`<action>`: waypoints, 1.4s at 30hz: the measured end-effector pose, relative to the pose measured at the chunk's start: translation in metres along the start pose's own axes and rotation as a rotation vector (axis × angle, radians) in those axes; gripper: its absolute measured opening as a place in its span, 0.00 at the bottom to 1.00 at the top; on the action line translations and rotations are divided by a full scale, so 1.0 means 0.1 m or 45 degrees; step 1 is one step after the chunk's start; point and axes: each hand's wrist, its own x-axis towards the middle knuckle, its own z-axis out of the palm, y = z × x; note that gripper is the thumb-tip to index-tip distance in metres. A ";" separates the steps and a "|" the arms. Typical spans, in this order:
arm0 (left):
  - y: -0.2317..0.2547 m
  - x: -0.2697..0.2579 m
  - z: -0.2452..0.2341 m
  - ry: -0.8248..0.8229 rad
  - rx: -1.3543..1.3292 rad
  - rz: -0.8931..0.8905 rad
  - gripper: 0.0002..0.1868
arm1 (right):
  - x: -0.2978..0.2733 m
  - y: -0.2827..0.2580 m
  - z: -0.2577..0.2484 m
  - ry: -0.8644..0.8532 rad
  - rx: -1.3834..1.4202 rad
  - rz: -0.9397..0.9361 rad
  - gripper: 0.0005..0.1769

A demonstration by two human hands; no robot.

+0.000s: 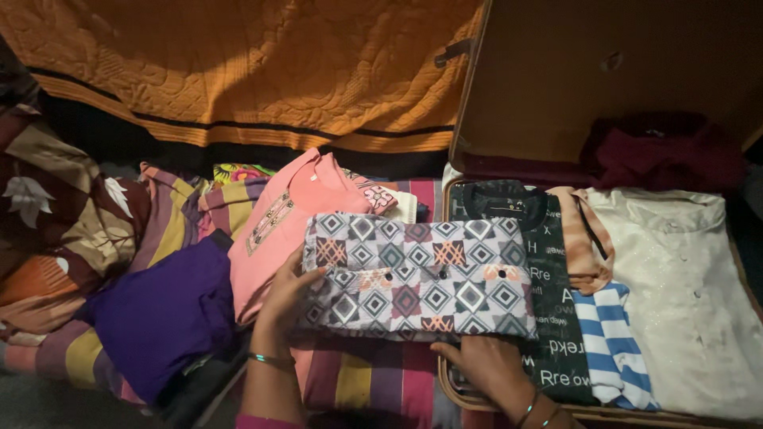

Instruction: The person folds and packs articles of clothing, including patterned tops and solid-colored shirts, into a suitcase by hand.

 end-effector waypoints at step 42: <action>-0.88 -0.29 1.76 -0.659 2.031 1.046 0.35 | 0.35 0.92 -0.36 0.300 1.933 -0.005 0.40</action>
